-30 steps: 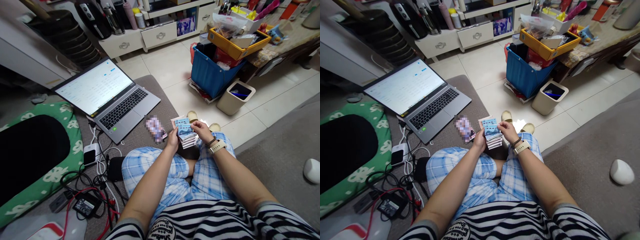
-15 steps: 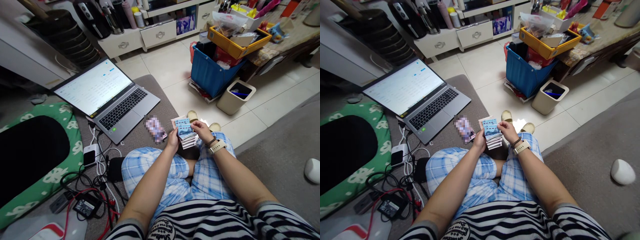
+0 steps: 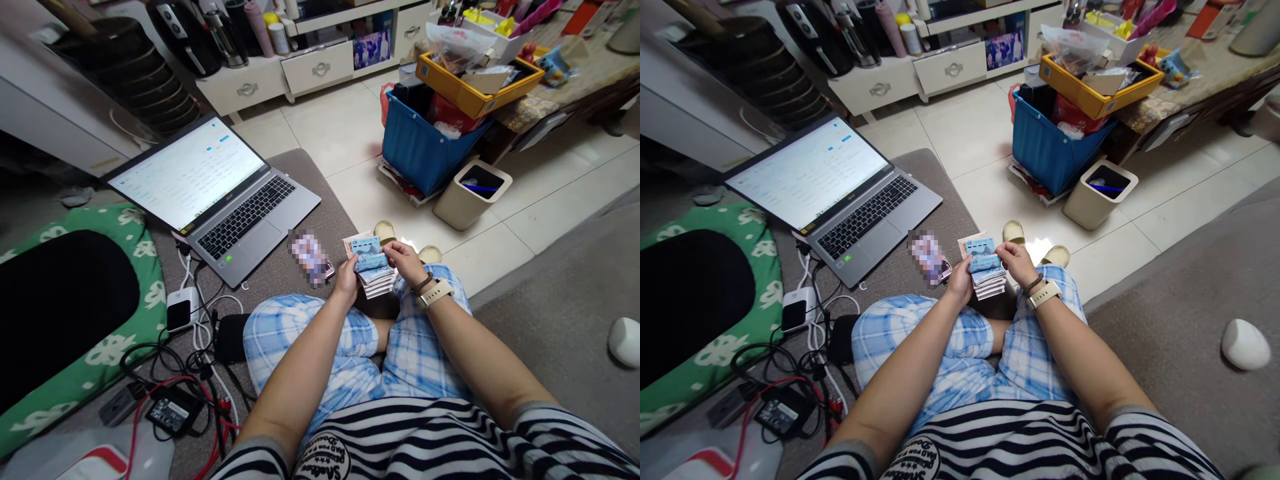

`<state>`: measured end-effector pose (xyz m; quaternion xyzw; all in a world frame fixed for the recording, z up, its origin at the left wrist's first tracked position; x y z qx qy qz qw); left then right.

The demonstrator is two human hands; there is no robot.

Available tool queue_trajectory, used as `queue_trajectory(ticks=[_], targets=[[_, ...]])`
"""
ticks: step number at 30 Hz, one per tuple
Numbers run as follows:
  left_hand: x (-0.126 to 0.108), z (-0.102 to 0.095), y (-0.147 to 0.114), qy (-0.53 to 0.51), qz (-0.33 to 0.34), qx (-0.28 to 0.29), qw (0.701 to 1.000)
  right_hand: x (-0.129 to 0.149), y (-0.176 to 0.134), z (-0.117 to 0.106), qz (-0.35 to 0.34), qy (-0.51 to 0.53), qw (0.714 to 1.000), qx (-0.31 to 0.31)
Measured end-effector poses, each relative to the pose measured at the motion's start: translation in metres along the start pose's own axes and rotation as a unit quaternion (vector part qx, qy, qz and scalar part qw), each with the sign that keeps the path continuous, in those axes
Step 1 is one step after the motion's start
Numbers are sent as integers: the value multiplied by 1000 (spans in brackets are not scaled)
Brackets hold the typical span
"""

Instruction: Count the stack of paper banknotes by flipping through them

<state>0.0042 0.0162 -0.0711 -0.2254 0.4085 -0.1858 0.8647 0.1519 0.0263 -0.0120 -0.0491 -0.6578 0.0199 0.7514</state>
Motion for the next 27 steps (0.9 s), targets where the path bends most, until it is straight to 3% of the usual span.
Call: queue_trajectory(ticks=[5, 14, 27], targets=[[1, -2, 0, 3, -9, -2, 1000, 4, -1, 4, -7, 0, 1000, 14], [-5, 5, -7, 14, -1, 6, 1000, -8, 4, -17, -16, -36, 997, -59], [0, 5, -1, -12, -13, 11, 1000, -1, 1, -7, -11, -21, 999, -26]])
Point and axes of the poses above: each hand's wrist, its own y-axis towards the middle knuckle, its own z-axis out of the palm, x = y × z, the point moved 10 cm from there along y, towards the middle knuckle, and after that the axes turned 6 degrees about -z, right-handed, at the moved point
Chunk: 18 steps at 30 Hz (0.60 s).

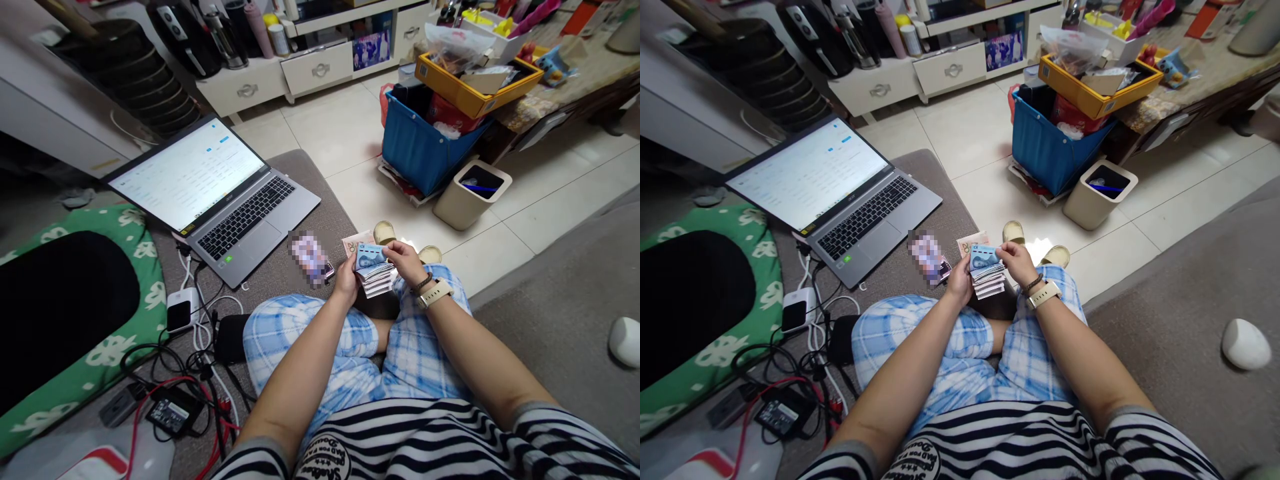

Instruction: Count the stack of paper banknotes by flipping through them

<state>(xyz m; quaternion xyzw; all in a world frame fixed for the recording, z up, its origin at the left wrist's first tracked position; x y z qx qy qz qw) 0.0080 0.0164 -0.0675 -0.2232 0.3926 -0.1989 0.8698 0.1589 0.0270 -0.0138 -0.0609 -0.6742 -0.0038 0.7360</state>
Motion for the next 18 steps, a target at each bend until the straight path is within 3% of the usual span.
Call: queue_trajectory(ticks=[18], targets=[[-2, -1, 0, -5, 11, -14, 1000, -3, 1, 3, 5, 17, 1000, 15]])
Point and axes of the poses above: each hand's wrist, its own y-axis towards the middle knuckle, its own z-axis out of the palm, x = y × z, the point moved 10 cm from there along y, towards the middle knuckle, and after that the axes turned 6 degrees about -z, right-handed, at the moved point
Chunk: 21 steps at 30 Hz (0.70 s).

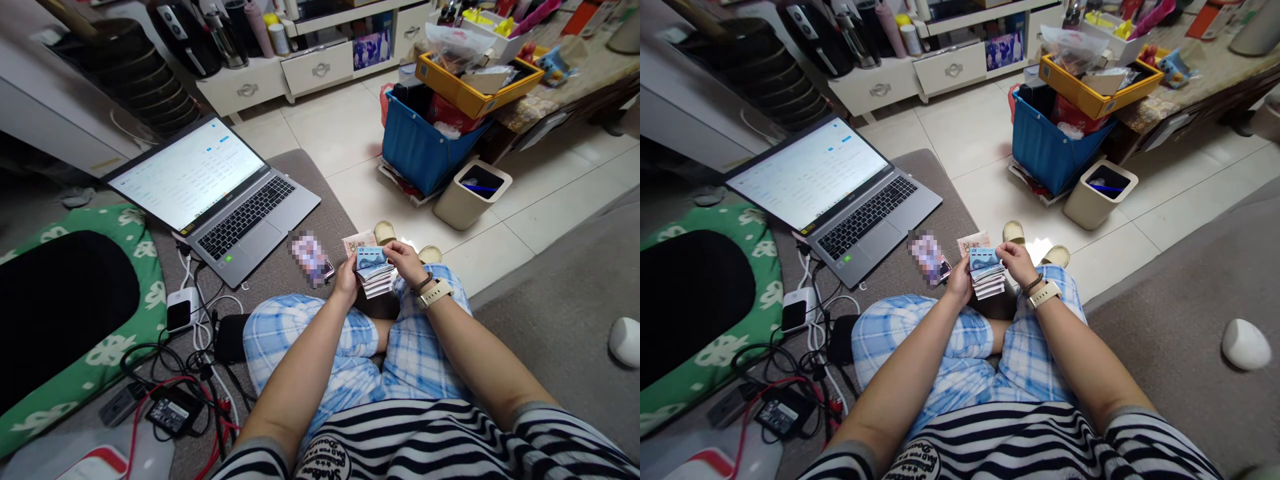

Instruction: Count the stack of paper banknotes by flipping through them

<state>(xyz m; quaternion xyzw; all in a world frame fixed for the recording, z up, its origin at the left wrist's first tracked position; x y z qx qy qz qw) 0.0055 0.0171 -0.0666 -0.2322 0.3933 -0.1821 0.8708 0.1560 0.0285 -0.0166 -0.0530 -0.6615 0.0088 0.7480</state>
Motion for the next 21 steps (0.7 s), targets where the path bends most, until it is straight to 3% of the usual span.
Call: queue_trajectory(ticks=[14, 21], targets=[[1, 3, -1, 7, 1, 26, 1000, 7, -4, 7, 0, 12, 1000, 21], [-2, 1, -5, 16, 0, 3, 1000, -1, 0, -9, -14, -28, 999, -29]])
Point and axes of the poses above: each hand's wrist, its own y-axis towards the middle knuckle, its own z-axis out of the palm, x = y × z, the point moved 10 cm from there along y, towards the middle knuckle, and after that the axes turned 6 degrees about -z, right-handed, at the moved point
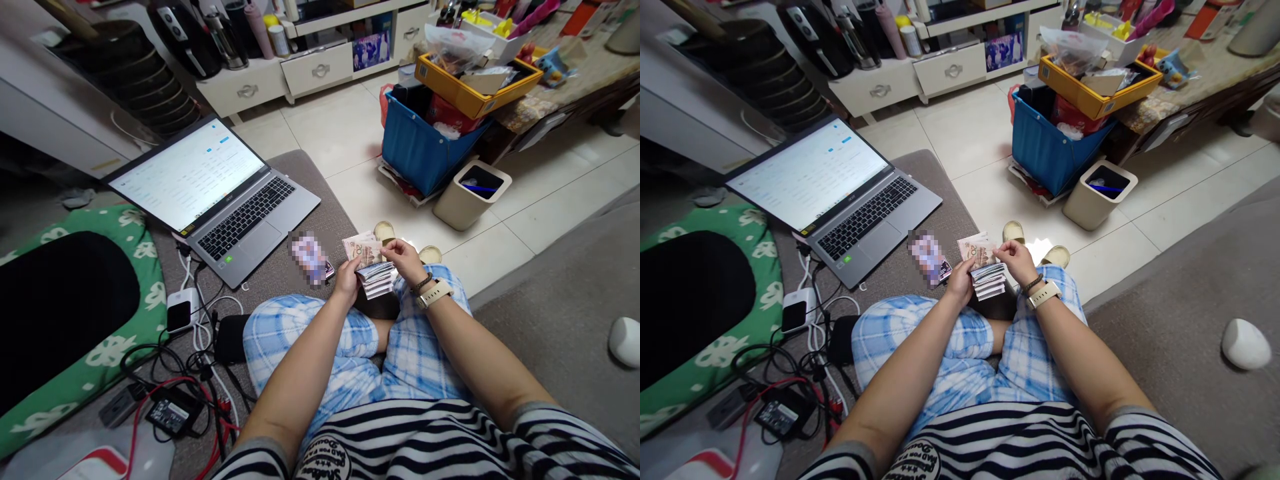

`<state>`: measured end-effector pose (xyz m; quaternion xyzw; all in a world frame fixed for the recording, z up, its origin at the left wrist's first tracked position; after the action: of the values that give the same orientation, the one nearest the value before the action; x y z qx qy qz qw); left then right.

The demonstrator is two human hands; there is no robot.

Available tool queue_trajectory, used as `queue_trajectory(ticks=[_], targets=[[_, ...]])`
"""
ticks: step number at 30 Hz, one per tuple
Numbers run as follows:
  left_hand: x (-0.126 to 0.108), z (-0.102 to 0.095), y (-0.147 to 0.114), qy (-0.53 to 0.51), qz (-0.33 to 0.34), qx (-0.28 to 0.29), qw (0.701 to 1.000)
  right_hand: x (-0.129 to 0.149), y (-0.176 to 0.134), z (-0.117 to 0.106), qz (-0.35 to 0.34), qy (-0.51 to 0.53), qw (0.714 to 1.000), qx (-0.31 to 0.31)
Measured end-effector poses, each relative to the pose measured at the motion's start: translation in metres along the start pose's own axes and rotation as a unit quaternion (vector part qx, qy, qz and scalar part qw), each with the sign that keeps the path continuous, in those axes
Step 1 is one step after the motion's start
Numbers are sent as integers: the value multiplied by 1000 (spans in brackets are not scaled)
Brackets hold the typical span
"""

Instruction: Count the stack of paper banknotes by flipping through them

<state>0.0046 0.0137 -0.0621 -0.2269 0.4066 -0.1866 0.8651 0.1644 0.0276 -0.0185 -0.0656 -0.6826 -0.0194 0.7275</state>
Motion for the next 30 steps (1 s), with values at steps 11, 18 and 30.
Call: queue_trajectory(ticks=[11, 18, 30], targets=[[-1, 3, -3, 21, -1, -2, 1000, 7, 1, 4, -10, 1, 1000, 6], [5, 0, 4, -6, -11, -3, 1000, 4, 1, 4, -6, 6, 1000, 11], [7, 0, 7, -16, -15, 1, 1000, 9, -2, 10, 0, 30, 999, 34]])
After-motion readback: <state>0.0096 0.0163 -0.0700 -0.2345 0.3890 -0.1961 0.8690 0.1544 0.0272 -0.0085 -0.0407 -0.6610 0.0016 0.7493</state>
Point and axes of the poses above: each hand's wrist, its own y-axis towards the middle knuckle, its own z-axis out of the palm, x = y × z, the point moved 10 cm from there along y, towards the middle knuckle, and after that the axes turned 6 degrees about -z, right-handed, at the moved point
